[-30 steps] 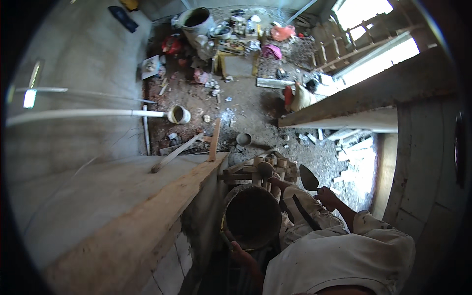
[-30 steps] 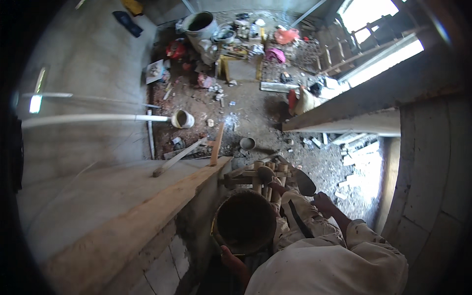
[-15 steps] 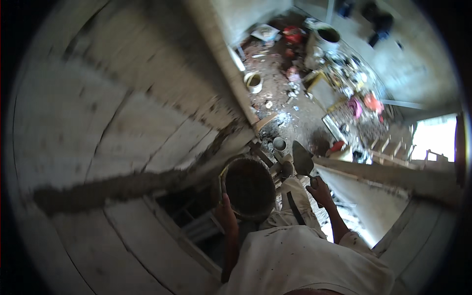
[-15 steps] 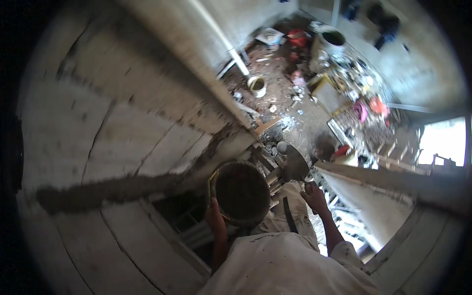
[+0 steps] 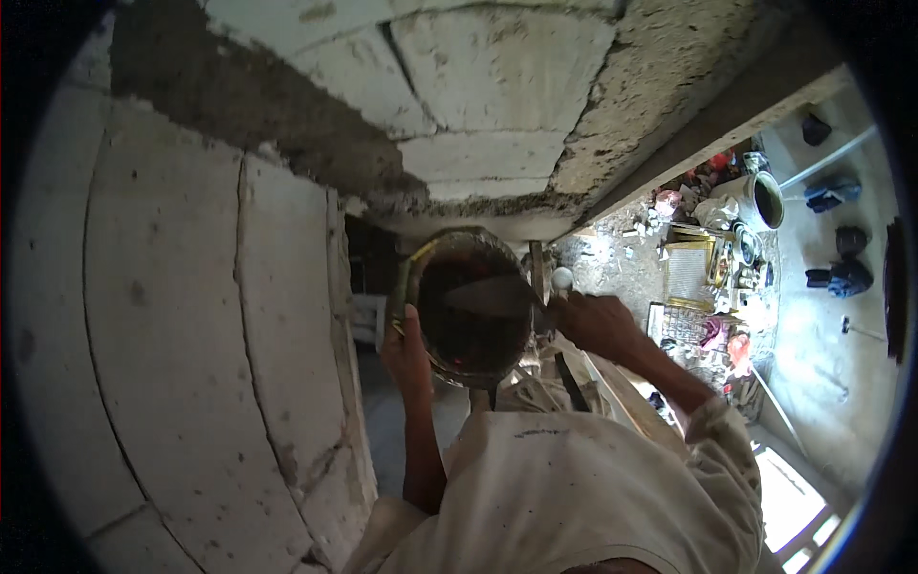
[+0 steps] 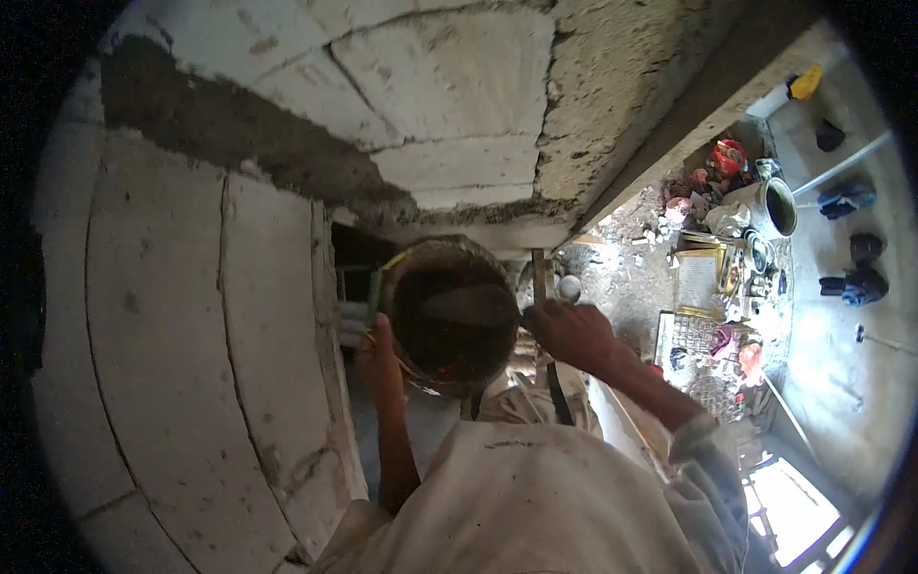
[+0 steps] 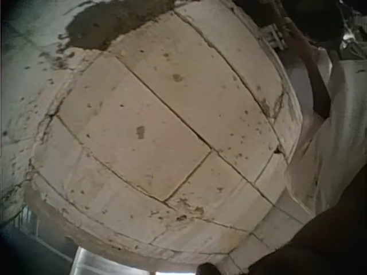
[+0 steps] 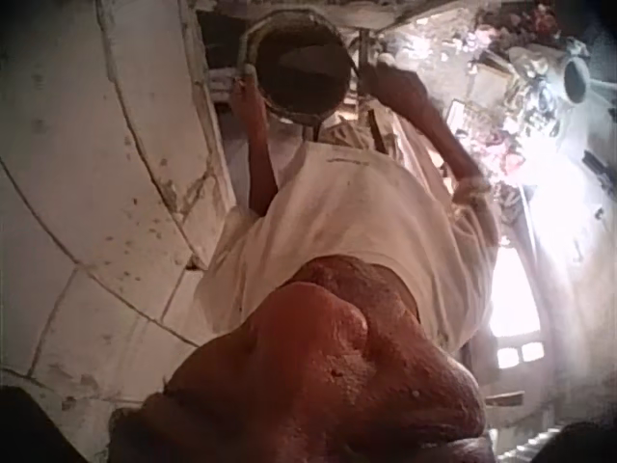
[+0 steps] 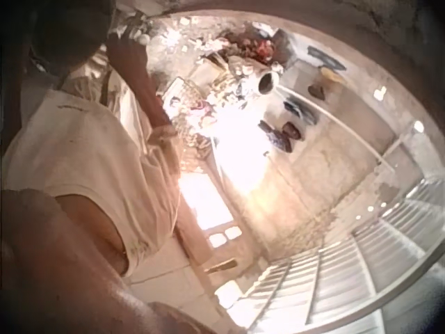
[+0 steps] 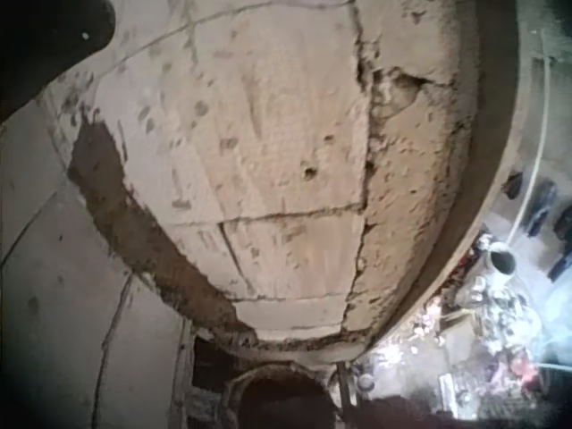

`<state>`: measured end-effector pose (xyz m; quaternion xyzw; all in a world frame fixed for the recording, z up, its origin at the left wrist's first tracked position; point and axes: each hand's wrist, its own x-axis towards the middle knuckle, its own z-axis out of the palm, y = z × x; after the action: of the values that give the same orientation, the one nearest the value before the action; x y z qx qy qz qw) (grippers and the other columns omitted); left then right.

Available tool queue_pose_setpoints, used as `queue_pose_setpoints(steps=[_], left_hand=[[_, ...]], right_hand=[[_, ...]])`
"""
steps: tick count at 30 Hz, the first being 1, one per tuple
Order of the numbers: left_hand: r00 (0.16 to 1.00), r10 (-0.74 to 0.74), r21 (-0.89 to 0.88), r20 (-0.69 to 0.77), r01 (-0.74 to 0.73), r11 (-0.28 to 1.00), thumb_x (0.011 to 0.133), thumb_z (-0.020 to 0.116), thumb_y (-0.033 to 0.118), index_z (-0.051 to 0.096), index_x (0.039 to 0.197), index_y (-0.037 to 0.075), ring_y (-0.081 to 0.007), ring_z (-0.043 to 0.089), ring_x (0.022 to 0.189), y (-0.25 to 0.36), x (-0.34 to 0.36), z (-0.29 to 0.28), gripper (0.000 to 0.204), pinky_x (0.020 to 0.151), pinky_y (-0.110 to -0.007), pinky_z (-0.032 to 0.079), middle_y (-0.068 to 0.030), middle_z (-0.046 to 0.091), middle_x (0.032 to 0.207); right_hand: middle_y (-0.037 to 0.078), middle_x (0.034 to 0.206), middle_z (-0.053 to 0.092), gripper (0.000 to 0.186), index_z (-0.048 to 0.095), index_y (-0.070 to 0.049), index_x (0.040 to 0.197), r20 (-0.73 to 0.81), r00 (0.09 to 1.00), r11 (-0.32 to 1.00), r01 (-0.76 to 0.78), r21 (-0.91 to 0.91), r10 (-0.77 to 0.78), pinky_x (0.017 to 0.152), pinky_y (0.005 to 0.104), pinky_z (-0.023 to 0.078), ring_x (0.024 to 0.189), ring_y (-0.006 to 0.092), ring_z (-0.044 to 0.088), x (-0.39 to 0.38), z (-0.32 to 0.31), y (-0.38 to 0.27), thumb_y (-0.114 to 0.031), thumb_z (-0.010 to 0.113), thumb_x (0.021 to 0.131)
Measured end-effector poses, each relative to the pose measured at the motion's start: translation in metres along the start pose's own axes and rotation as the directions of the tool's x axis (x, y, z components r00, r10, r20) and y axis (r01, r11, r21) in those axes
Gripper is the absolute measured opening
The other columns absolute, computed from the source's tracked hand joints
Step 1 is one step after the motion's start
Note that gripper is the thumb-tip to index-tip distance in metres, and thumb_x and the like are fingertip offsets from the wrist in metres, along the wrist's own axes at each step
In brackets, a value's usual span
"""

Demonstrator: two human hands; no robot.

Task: The person applies wet mortar to a wall of concrete blocks using a trowel, scooping material from a bucket and spreading it onto the surface.

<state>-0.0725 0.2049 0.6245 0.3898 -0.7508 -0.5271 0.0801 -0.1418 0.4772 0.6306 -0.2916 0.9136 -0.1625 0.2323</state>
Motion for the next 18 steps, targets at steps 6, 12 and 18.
queue_pose_setpoints(steps=[6,12,18], left_hand=[[0.984,0.124,0.043,-0.131,-0.119,0.992,0.091,0.058,0.036,0.056,0.073,0.003,-0.0055,0.032,0.057,0.047,-0.025,-0.031,0.037,0.051,-0.026,0.027,0.0063,0.036,0.06],[0.989,0.128,-0.037,-0.078,-0.131,0.991,0.091,0.059,0.035,0.042,0.06,0.011,-0.0029,0.025,0.053,0.075,-0.033,-0.062,0.043,0.048,-0.025,0.02,0.0091,0.03,0.057],[0.958,0.235,-0.096,-0.163,-0.252,0.963,0.091,0.058,0.034,0.051,0.063,0.01,-0.0039,0.027,0.051,0.08,-0.04,-0.065,0.038,0.047,-0.025,0.022,0.0085,0.033,0.055]], right_hand=[[0.007,0.081,0.054,0.029,0.054,-0.01,0.107,-0.233,0.836,0.754,0.283,-0.593,-0.497,0.055,0.0336,0.048,0.067,0.0207,0.059,0.052,-0.037,-0.028,-0.018,0.056,0.079],[0.007,0.073,0.052,0.029,0.054,-0.004,0.099,0.098,0.903,0.585,0.35,-0.732,-0.418,0.054,0.0338,0.045,0.063,0.0203,0.057,0.081,-0.018,-0.074,-0.018,0.059,0.074],[0.012,0.078,0.062,0.026,0.061,-0.006,0.097,0.129,0.818,0.789,0.575,-0.216,-0.56,0.064,0.0404,0.052,0.069,0.028,0.064,0.088,0.004,-0.045,-0.026,0.061,0.08]])
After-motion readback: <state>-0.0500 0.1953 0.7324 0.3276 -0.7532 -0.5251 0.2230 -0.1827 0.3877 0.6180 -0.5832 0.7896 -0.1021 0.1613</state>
